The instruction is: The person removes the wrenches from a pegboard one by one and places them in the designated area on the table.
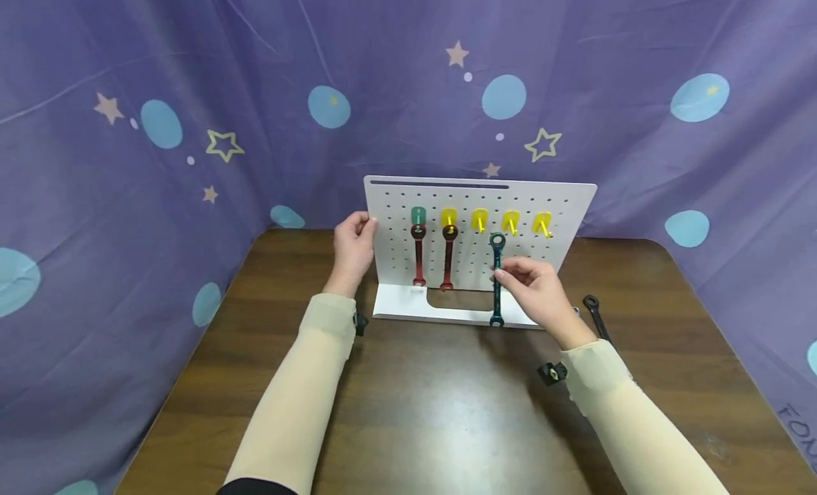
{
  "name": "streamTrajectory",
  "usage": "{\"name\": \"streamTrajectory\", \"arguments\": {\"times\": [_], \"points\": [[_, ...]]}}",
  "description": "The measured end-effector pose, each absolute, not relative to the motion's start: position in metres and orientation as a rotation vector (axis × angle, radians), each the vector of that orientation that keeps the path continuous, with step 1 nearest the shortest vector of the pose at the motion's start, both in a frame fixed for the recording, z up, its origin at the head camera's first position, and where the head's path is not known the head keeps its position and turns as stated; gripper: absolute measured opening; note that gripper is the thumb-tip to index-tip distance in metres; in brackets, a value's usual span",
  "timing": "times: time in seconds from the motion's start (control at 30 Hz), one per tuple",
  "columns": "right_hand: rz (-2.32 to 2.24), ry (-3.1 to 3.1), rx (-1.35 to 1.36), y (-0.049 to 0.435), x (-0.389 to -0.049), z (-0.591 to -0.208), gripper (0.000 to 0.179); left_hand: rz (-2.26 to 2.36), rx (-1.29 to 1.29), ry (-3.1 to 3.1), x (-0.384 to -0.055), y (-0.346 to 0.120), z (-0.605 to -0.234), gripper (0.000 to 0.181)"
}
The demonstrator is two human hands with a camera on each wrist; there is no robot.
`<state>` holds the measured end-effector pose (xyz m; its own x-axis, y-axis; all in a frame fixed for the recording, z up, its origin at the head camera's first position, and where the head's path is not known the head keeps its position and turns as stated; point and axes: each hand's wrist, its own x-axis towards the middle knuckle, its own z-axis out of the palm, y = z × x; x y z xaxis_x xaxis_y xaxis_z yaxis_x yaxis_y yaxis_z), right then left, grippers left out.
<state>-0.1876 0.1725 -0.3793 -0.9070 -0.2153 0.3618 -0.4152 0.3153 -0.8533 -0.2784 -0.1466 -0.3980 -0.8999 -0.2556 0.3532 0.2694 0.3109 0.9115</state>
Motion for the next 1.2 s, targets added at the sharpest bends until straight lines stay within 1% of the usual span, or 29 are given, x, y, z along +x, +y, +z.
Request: {"name": "streamTrajectory", "arguments": {"times": [0.2, 0.43, 0.6, 1.2], "points": [[1.601, -2.383, 0.564, 0.188, -0.189, -0.384, 0.011, -1.619, -0.026, -2.128, -0.283, -0.141, -0.391, 0.015], [1.573, -2.412, 0.494, 0.216, -0.205, -0.414, 0.013, -1.637, -0.062, -2.094, -0.284, -0.138, -0.392, 0.014], [1.554, -2.446, 0.454, 0.225, -0.203, -0.416, 0.017, -1.632, -0.068, -2.084, -0.285, -0.140, -0.390, 0.014], [1.591, -2.397, 0.407, 0.247, -0.190, -0.433, 0.012, -1.627, 0.000, -2.121, -0.276, -0.145, -0.397, 0.015]]}}
